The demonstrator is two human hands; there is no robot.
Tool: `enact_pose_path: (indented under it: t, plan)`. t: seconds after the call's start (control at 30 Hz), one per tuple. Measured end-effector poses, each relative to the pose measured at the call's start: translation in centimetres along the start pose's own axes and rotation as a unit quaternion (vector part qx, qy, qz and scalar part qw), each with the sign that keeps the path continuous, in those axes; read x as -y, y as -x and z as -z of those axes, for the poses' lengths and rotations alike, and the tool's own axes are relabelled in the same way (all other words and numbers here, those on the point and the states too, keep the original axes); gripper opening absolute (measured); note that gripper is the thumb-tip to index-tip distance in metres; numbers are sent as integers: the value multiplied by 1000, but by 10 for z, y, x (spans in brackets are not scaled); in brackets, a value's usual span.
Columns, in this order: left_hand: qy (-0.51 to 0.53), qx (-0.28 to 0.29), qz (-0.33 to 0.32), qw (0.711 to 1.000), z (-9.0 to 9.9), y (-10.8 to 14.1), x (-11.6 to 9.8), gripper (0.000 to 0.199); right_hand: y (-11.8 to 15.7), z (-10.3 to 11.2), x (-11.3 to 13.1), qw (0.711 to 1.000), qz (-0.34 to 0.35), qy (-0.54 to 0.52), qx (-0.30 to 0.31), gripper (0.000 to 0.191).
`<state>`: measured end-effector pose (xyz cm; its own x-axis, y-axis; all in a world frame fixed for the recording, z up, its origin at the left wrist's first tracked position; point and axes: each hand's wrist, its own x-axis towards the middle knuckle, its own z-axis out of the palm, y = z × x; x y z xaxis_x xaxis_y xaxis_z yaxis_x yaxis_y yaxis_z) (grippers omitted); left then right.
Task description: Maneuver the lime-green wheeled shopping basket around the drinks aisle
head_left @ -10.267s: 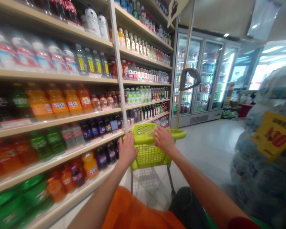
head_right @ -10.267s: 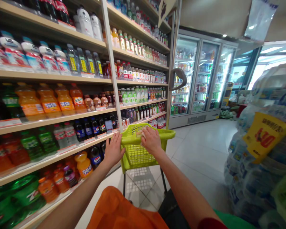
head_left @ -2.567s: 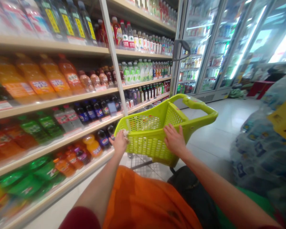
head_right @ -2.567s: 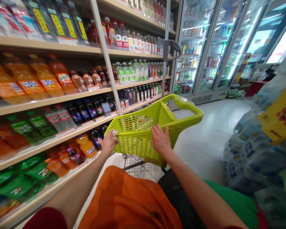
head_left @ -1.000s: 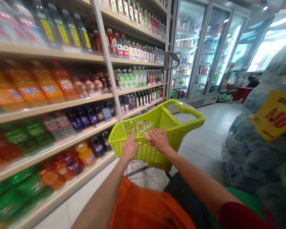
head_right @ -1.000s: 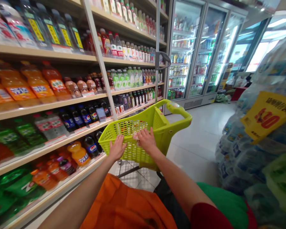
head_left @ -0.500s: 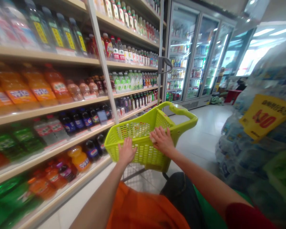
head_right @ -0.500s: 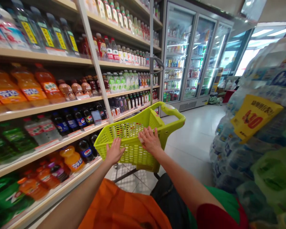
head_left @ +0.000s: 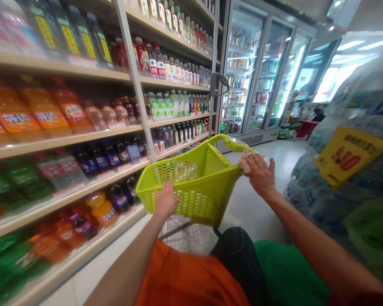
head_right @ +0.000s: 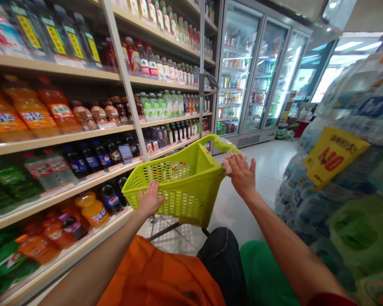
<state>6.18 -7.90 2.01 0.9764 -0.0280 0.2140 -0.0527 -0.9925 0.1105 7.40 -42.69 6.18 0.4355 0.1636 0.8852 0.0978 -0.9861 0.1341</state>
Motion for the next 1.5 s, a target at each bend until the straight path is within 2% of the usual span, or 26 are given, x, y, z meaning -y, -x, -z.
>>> enact_pose_path:
  t: [0.07,0.2,0.27,0.33,0.5,0.57,0.7,0.8,0.87,0.9,0.97,1.0,1.03,1.07,1.1,1.17,1.2,1.27,1.33,1.37,1.43,1.5]
  plan:
    - [-2,-1,7,1000,0,-1,-1,62,6,-2,5,1000,2,-7,-1,33]
    - [-9,6,8,1000,0,-3,-1,63,11,-11,40,998,46,-35,11,33]
    - [-11,12,8,1000,1,-4,0,62,9,-13,47,997,62,-39,11,32]
    - [-14,14,11,1000,2,-5,1,62,4,-12,39,998,45,-35,5,32]
    - [-21,-1,11,1000,1,-5,0,65,-5,-5,-5,998,-66,-13,4,38]
    - [-18,-4,20,1000,0,-4,-2,66,-5,-4,-6,997,-70,-14,14,39]
    - [29,-15,29,999,-3,0,-11,69,0,-5,29,997,-25,-71,29,34]
    - [163,-44,0,986,-1,7,-31,67,5,2,66,980,-12,-197,38,34]
    - [318,-73,-22,945,2,12,-52,62,8,12,88,945,-61,-318,39,36]
    - [412,-85,-25,907,5,15,-63,60,10,18,97,918,-103,-381,40,37]
    - [598,-78,-3,798,9,18,-86,58,12,29,114,849,-190,-491,44,38]
    - [675,-53,12,736,11,19,-95,54,13,33,121,816,-221,-532,50,37]
    - [733,-17,26,680,12,20,-103,48,13,36,127,791,-241,-559,58,34]
    - [771,12,42,636,12,21,-109,41,14,38,133,778,-254,-572,63,31]
    - [796,34,60,602,11,22,-112,33,14,38,138,779,-258,-568,63,28]
    - [824,43,98,556,10,24,-115,23,17,35,146,819,-241,-519,41,27]
    - [836,41,116,534,10,25,-115,20,20,34,149,849,-211,-484,24,29]
    - [864,56,145,478,13,28,-113,14,28,30,154,900,-110,-422,-11,34]
    - [885,110,161,423,18,33,-111,11,38,28,156,928,-17,-371,-25,37]
    - [888,151,160,403,20,35,-110,13,43,28,157,940,5,-341,-17,38]
    - [882,223,139,390,20,40,-109,19,50,30,157,961,-6,-274,36,40]
    - [868,241,120,416,15,44,-109,21,55,34,155,967,-17,-225,118,48]
